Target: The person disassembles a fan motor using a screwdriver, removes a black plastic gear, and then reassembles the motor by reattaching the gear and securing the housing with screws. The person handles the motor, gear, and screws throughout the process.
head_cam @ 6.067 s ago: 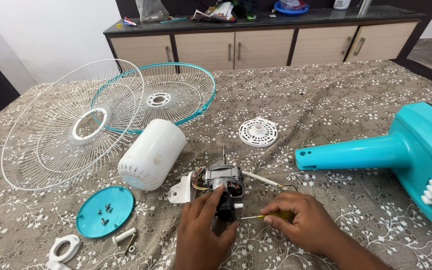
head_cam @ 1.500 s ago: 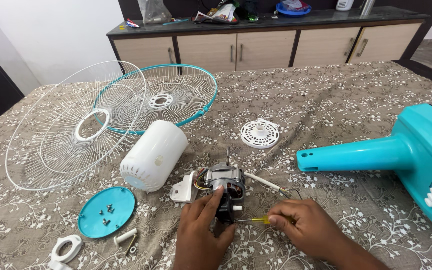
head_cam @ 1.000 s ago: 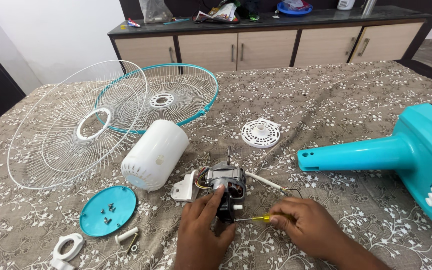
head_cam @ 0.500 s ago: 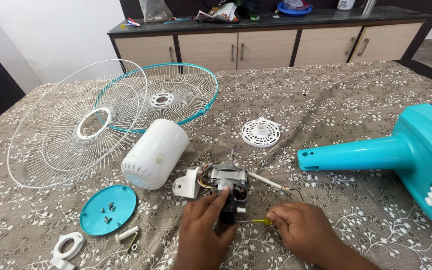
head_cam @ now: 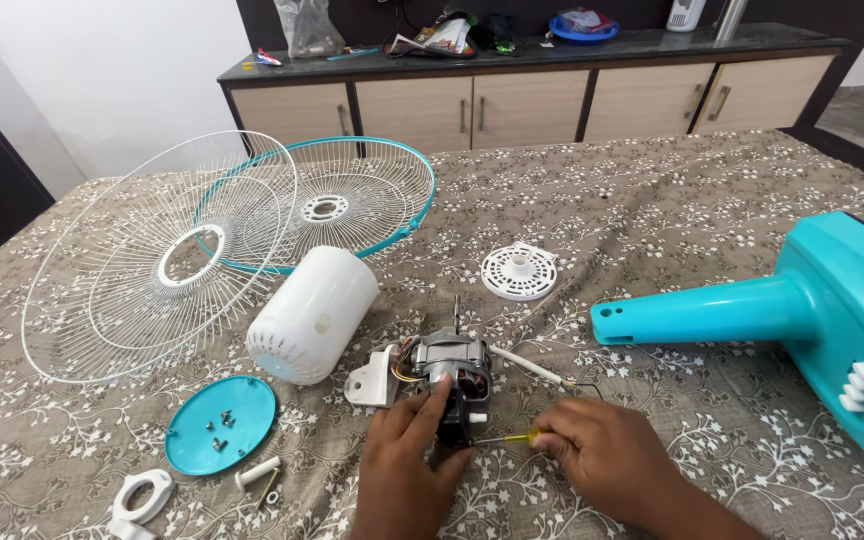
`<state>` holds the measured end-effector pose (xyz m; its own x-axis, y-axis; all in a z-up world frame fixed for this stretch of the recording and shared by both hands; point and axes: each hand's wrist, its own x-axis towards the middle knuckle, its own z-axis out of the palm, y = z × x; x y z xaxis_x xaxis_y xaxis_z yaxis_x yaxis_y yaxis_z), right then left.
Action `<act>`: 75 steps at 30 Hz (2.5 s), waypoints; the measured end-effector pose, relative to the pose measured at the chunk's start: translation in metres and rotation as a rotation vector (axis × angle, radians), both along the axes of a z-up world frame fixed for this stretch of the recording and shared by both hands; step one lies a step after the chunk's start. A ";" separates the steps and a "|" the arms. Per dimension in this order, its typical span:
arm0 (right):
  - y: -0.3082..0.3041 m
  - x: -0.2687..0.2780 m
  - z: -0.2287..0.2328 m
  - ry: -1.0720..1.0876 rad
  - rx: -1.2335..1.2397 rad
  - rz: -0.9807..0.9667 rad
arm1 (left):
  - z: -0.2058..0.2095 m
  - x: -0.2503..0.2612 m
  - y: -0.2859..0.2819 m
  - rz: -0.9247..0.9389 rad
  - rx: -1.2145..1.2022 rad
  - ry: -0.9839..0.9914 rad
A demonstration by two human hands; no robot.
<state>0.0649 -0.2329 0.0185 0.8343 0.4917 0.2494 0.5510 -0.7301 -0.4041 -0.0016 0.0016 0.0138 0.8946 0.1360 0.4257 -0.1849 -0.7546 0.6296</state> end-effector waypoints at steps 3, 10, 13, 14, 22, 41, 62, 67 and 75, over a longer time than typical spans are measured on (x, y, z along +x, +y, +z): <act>0.003 0.000 0.000 0.135 -0.078 -0.069 | 0.002 0.000 0.000 0.000 0.004 -0.020; -0.004 0.002 0.000 0.191 0.207 0.118 | 0.005 0.001 -0.002 0.031 0.002 0.088; -0.002 0.002 0.000 0.080 0.152 0.095 | 0.006 0.000 -0.002 0.028 0.015 0.083; -0.002 0.001 0.001 0.022 0.100 0.074 | 0.006 0.001 -0.002 0.028 0.008 0.106; 0.002 -0.005 0.004 -0.110 -0.002 0.016 | 0.006 -0.001 -0.001 0.009 0.014 0.050; 0.013 -0.004 0.015 0.348 -0.015 -0.158 | 0.019 -0.001 -0.002 0.037 -0.025 0.045; -0.016 0.035 -0.006 -0.163 0.325 -0.496 | 0.038 -0.014 -0.003 0.127 -0.082 -0.277; -0.020 0.044 -0.015 -0.112 0.222 -0.506 | 0.062 -0.024 0.026 0.211 -0.109 -0.037; -0.018 0.044 -0.011 0.013 0.040 -0.665 | 0.070 -0.060 0.118 0.549 0.131 0.346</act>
